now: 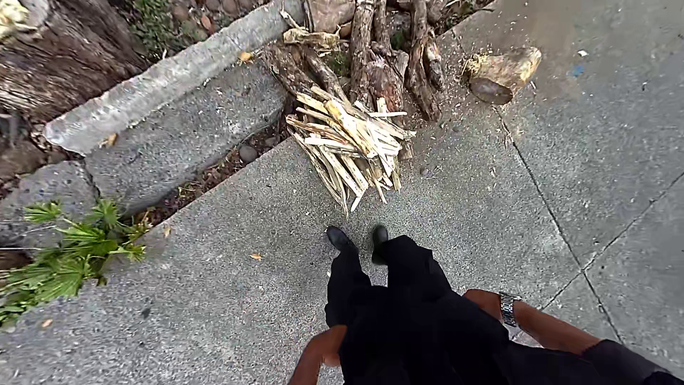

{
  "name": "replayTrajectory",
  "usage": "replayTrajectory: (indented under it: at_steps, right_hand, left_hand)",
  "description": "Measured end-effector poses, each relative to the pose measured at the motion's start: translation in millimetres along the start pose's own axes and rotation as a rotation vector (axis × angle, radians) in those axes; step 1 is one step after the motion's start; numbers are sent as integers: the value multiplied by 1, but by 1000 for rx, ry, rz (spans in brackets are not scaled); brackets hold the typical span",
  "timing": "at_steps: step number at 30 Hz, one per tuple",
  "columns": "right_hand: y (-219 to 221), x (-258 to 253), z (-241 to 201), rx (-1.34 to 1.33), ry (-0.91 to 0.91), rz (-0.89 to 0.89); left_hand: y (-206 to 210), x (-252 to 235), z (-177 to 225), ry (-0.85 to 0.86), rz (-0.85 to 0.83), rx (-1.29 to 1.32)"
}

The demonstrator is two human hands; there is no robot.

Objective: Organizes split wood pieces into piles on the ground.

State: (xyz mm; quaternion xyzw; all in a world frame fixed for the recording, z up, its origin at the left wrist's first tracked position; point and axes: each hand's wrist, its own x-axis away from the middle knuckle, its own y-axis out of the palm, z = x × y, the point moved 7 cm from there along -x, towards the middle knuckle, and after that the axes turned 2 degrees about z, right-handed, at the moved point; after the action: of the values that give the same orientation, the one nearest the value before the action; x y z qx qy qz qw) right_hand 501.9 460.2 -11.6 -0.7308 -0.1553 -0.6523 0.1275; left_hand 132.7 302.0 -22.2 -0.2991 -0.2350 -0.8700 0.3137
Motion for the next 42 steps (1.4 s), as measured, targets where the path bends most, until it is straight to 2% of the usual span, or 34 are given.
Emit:
replayTrajectory:
  at_steps: [2, 4, 6, 7, 9, 12, 14, 16, 17, 19, 22, 26, 29, 32, 35, 37, 39, 42]
  right_hand:
    - [-35, -19, 22, -4, -148, -4]
    - [-93, -51, 47, -94, -315, 55]
    - [-170, -93, 71, -118, -301, 126]
    - [-214, -123, 83, -96, -278, 179]
    - [-307, -194, 92, -80, -202, 261]
    - [-423, -287, 60, -138, -92, 458]
    - [-491, -339, 41, -192, -78, 708]
    - [-549, -374, 40, -247, -86, 925]
    - [-576, -391, 47, -302, -81, 1000]
    - [-626, -423, 80, -483, -61, 1130]
    - [-689, -463, 141, -630, -1, 1243]
    - [-748, -512, 195, -302, 118, 1287]
    - [-773, -551, 212, -186, 107, 1315]
    - [-772, -578, 202, -249, 81, 1254]
    - [-752, -594, 191, -269, 162, 1202]
    - [-728, -593, 182, -197, 200, 1117]
    - [-714, -593, 182, -176, 144, 1042]
    - [-707, -599, 195, -485, -59, 1033]
  left_hand:
    - [-1, -20, 0, 11, -13, 13]
    - [-9, -49, -7, -17, -37, -61]
    - [-30, -86, -23, -85, 0, -63]
    - [-51, -104, -34, -97, 92, 14]
    - [-120, -138, -58, -113, 366, 259]
    - [-233, -205, -101, -129, 822, 547]
    - [-317, -263, -122, -153, 1023, 571]
    - [-379, -332, -130, -95, 1127, 773]
    - [-400, -370, -129, -66, 1129, 912]
    - [-427, -448, -121, -55, 997, 1055]
    - [-449, -550, -120, -92, 871, 1016]
    - [-480, -632, -118, -64, 886, 759]
    - [-499, -665, -119, -69, 942, 561]
    - [-522, -676, -127, -27, 1175, 806]
    - [-541, -689, -132, 141, 1310, 1181]
    - [-548, -691, -133, 187, 1424, 1249]
    - [-554, -694, -137, 142, 1497, 1276]
    - [-560, -703, -145, 125, 1548, 1306]
